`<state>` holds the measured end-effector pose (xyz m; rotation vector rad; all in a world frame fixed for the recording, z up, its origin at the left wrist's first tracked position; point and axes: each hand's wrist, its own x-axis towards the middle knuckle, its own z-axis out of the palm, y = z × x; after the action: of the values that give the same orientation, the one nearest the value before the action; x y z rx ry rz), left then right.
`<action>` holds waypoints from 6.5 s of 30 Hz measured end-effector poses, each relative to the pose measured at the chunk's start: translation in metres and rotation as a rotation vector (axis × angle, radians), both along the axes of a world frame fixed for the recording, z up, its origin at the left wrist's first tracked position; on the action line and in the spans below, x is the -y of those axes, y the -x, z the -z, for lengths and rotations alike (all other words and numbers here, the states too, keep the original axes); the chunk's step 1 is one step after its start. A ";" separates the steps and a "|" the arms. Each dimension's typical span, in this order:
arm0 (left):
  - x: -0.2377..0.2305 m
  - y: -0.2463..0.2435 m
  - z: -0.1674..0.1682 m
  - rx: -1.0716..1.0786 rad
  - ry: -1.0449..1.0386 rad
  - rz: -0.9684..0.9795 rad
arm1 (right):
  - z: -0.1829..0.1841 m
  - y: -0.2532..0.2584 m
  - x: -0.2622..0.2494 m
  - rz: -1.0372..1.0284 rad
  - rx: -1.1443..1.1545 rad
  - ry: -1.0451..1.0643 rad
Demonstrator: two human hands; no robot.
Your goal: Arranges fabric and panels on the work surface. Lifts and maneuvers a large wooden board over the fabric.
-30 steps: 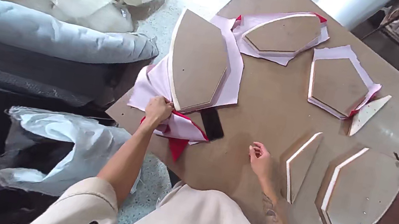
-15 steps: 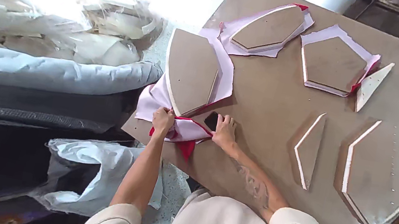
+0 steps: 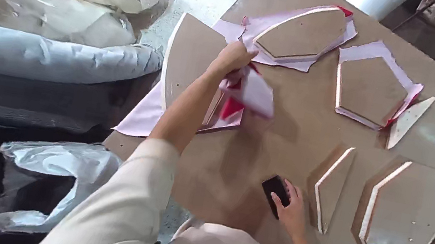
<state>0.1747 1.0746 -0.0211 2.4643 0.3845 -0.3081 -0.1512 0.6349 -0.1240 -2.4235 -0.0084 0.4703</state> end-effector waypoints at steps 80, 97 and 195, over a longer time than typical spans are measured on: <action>0.124 0.565 0.040 0.371 1.105 -0.627 | -0.032 0.039 0.126 0.579 -0.440 -0.972; 0.253 0.508 -0.014 0.242 -0.001 -0.303 | -0.027 -0.393 0.205 0.588 0.091 0.037; -0.229 0.559 0.047 0.515 0.548 -0.822 | -0.032 -0.135 -0.335 0.333 -0.312 -1.034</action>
<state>-0.3839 1.3039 -0.0684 1.5926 0.8891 0.4935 -0.0159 0.9700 -0.0923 -1.2941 0.2263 0.5119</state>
